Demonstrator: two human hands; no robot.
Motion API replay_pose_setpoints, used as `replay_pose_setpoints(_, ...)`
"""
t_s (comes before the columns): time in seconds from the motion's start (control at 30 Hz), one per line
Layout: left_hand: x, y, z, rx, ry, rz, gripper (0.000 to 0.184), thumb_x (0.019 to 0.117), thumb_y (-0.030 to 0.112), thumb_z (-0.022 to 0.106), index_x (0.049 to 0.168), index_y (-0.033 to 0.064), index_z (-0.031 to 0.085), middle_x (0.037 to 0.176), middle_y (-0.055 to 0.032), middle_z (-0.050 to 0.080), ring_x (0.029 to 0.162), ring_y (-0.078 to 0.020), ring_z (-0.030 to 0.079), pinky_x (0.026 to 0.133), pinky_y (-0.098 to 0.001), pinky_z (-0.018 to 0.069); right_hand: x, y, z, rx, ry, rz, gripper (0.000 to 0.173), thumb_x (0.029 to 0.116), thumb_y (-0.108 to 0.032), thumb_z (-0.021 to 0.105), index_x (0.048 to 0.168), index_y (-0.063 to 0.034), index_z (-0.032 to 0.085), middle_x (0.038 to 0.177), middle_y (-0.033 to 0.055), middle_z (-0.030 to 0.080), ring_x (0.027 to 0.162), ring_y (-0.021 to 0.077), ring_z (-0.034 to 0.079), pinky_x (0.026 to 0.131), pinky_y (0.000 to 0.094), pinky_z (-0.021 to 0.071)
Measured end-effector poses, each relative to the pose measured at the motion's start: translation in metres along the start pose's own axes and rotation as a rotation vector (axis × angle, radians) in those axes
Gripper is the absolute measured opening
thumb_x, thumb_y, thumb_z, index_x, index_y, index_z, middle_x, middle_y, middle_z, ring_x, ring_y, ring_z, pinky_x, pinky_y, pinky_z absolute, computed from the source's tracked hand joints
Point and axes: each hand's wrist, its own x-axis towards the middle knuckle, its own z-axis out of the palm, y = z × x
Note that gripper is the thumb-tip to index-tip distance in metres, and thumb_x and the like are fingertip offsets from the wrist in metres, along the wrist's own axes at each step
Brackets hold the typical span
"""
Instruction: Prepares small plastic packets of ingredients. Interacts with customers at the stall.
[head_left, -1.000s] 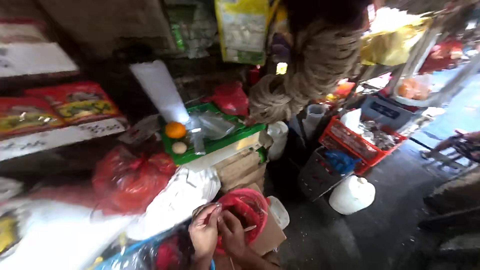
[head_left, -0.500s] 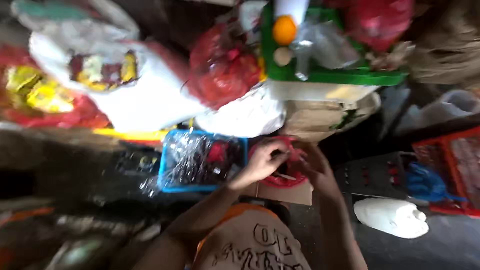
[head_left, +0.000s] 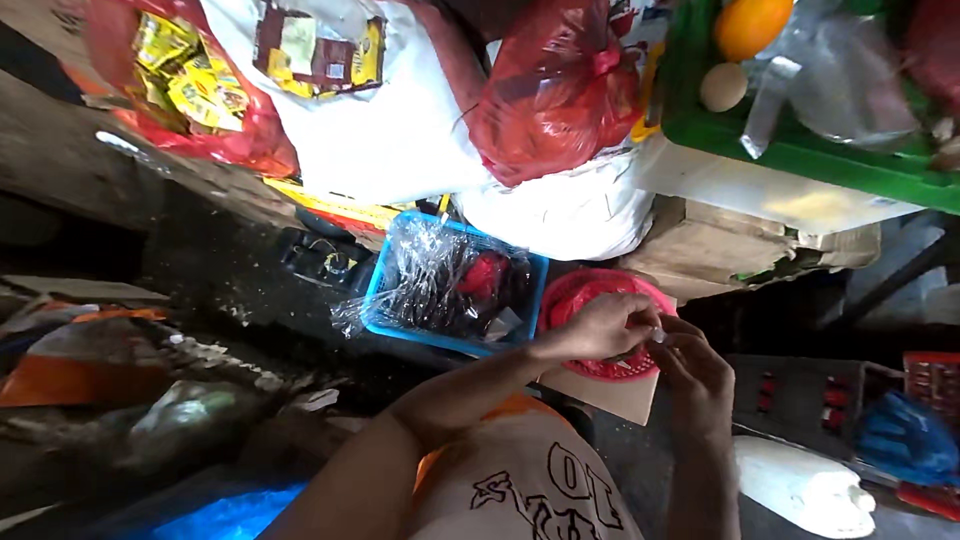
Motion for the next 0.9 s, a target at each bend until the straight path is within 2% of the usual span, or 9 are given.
replay_pose_setpoints(0.07,-0.001,-0.005,0.004,-0.019,0.038,-0.060,0.011,0.0981,0.012,0.066,0.104,0.0037,0.070,0.095,-0.0076,0.070,0.087,-0.0158,0.068,0.083,-0.0385,0.0584,-0.002,-0.001,0.009,-0.007,-0.005,-0.018,0.016,0.0933,-0.019,0.068,0.096,-0.0038,0.073,0.129,0.0150,0.065,0.123,0.0292,0.061,0.099,0.0443,0.0569)
replay_pose_setpoints(0.17,-0.009,-0.008,-0.001,-0.045,0.069,-0.088,0.012,0.0953,0.012,0.071,0.101,0.0022,0.069,0.094,-0.0085,0.070,0.085,-0.0158,0.068,0.082,-0.0379,0.0592,0.002,-0.001,0.015,-0.118,0.002,-0.097,0.012,0.0944,-0.009,0.064,0.099,-0.0042,0.074,0.125,0.0141,0.068,0.121,0.0277,0.064,0.098,0.0438,0.0582)
replay_pose_setpoints(0.3,-0.027,-0.015,-0.011,0.042,0.119,-0.085,0.018,0.0930,0.020,0.073,0.101,0.0041,0.070,0.096,-0.0065,0.071,0.091,-0.0136,0.069,0.088,-0.0376,0.0591,0.005,-0.009,0.031,-0.350,0.035,-0.143,0.022,0.0947,-0.012,0.068,0.115,-0.0041,0.074,0.130,0.0127,0.068,0.123,0.0222,0.064,0.105,0.0409,0.0553)
replay_pose_setpoints(0.43,-0.024,-0.013,-0.008,0.050,0.104,-0.092,0.018,0.0957,0.021,0.067,0.101,0.0051,0.072,0.098,-0.0065,0.072,0.094,-0.0149,0.068,0.091,-0.0386,0.0571,0.002,-0.012,0.030,-0.509,0.097,-0.140,0.014,0.0928,-0.023,0.072,0.102,-0.0173,0.080,0.135,0.0017,0.068,0.129,0.0197,0.060,0.113,0.0478,0.0474)
replay_pose_setpoints(0.57,-0.017,-0.006,0.004,0.012,-0.011,-0.060,0.015,0.0993,0.012,0.060,0.110,0.0079,0.069,0.102,-0.0035,0.071,0.093,-0.0126,0.069,0.088,-0.0373,0.0596,-0.002,0.001,0.021,-0.522,0.191,-0.137,0.009,0.0889,-0.025,0.073,0.091,-0.0172,0.078,0.134,-0.0015,0.069,0.131,0.0175,0.059,0.115,0.0491,0.0459)
replay_pose_setpoints(0.67,-0.012,-0.006,0.016,0.048,-0.070,-0.015,0.017,0.0964,0.004,0.060,0.110,0.0065,0.069,0.101,-0.0051,0.072,0.092,-0.0140,0.070,0.086,-0.0379,0.0604,-0.013,0.012,0.015,-0.475,0.242,-0.100,0.012,0.0882,-0.027,0.074,0.091,-0.0159,0.077,0.134,-0.0010,0.068,0.133,0.0182,0.058,0.114,0.0507,0.0458)
replay_pose_setpoints(0.73,-0.005,-0.011,0.029,0.016,-0.081,0.072,0.019,0.0942,-0.001,0.059,0.109,0.0048,0.069,0.100,-0.0054,0.073,0.092,-0.0128,0.070,0.086,-0.0365,0.0603,-0.019,0.019,0.007,-0.328,0.279,-0.071,0.015,0.0894,-0.025,0.075,0.090,-0.0108,0.075,0.132,0.0031,0.070,0.131,0.0185,0.060,0.111,0.0472,0.0495)
replay_pose_setpoints(0.83,0.000,-0.015,0.048,-0.090,-0.162,0.124,0.014,0.0976,0.001,0.059,0.108,0.0054,0.068,0.099,-0.0029,0.072,0.090,-0.0106,0.070,0.085,-0.0333,0.0609,-0.037,0.028,-0.002,-0.030,0.338,0.031,0.010,0.0897,-0.014,0.070,0.091,-0.0045,0.073,0.127,0.0084,0.071,0.123,0.0187,0.065,0.106,0.0419,0.0544)
replay_pose_setpoints(0.9,0.003,-0.014,0.056,-0.145,-0.189,0.088,0.010,0.0994,0.005,0.061,0.107,0.0048,0.067,0.097,-0.0033,0.071,0.088,-0.0119,0.070,0.083,-0.0333,0.0608,-0.044,0.031,-0.006,0.002,0.386,0.002,0.009,0.0891,-0.008,0.068,0.096,-0.0037,0.074,0.127,0.0102,0.071,0.124,0.0195,0.064,0.106,0.0416,0.0541)
